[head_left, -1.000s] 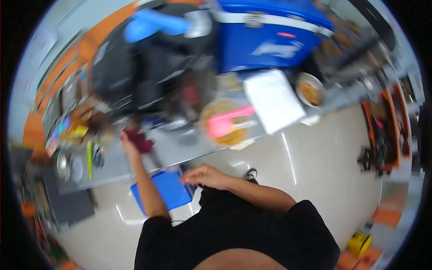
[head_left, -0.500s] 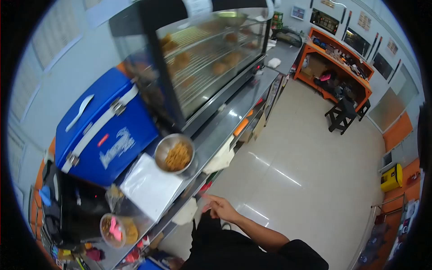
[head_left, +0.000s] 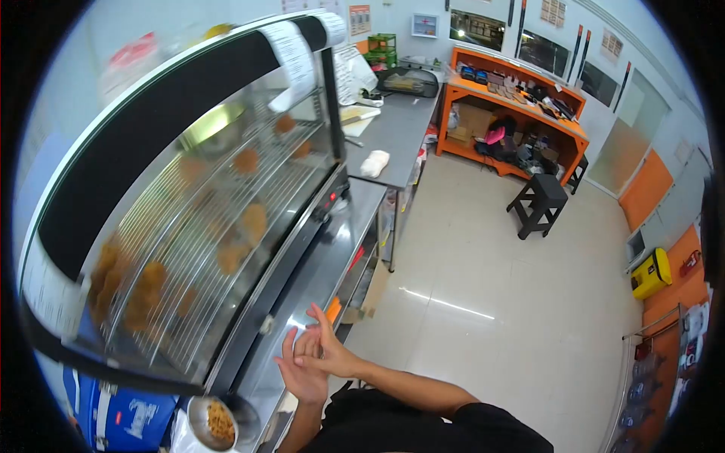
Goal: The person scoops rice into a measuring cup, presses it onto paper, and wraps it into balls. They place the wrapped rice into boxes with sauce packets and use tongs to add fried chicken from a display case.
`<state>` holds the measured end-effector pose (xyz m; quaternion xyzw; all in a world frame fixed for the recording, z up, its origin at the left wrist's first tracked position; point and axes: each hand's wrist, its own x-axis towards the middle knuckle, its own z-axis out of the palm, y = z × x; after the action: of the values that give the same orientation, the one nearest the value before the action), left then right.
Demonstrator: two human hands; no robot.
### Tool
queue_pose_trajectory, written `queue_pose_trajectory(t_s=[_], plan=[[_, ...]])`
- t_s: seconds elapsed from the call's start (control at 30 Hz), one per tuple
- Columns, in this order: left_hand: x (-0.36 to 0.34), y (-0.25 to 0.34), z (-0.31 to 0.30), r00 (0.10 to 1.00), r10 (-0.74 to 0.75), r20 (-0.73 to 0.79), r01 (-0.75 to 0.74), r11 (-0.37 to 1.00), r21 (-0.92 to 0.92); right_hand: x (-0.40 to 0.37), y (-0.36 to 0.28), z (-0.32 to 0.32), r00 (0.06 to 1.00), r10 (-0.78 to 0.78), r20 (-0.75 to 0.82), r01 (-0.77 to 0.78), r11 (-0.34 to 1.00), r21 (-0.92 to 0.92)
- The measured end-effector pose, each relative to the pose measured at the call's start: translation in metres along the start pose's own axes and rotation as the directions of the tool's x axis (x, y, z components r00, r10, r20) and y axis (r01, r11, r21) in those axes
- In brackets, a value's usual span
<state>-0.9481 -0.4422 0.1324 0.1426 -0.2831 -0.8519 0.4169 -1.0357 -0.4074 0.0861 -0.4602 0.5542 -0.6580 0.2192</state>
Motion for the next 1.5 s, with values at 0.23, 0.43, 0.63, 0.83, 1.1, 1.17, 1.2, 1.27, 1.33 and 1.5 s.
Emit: queue_pose_trajectory(t_s=[0.23,0.43,0.63,0.83,1.1,1.17,1.2,1.27,1.33,1.5], plan=[[0.174,-0.111,0.137,0.833,0.377,0.405,-0.447,0.890,0.088,0.085,0.074,-0.200,0.970,0.164,0.178,-0.238,0.786,0.571],[0.295,-0.065,0.262,0.253,0.957,0.142,-0.786,0.118,0.607,0.141,0.204,-0.378,0.839,0.405,0.362,-0.463,0.882,0.087],[0.308,-0.061,0.318,0.080,0.975,0.209,-0.736,-0.083,0.671,0.199,0.166,-0.434,0.772,0.351,0.529,-0.471,0.876,0.105],[0.290,-0.087,0.341,0.067,0.956,0.287,-0.756,-0.139,0.640,0.200,0.201,-0.458,0.601,0.444,0.665,-0.593,0.805,-0.002],[0.272,-0.123,0.345,0.060,0.930,0.364,-0.828,-0.157,0.538,0.188,0.229,-0.481,0.413,0.474,0.778,-0.549,0.811,-0.203],[0.273,-0.141,0.333,0.139,0.933,0.332,-0.814,-0.083,0.575,0.177,0.255,-0.483,0.509,0.549,0.663,-0.591,0.783,-0.195],[0.277,-0.153,0.318,0.155,0.913,0.376,-0.815,-0.097,0.571,0.170,0.271,-0.485,0.517,0.546,0.659,-0.588,0.786,-0.190],[0.281,-0.189,0.278,0.343,0.861,0.375,-0.755,0.015,0.655,0.164,0.300,-0.484,0.689,0.471,0.551,-0.535,0.843,-0.053],[0.279,-0.234,0.242,0.627,0.742,0.238,-0.537,0.190,0.822,0.173,0.277,-0.475,0.669,0.456,0.586,-0.576,0.817,0.021],[0.276,-0.356,0.167,0.898,0.383,0.216,-0.345,0.309,0.886,0.207,0.152,-0.422,0.519,0.461,0.719,-0.845,0.153,0.512]])
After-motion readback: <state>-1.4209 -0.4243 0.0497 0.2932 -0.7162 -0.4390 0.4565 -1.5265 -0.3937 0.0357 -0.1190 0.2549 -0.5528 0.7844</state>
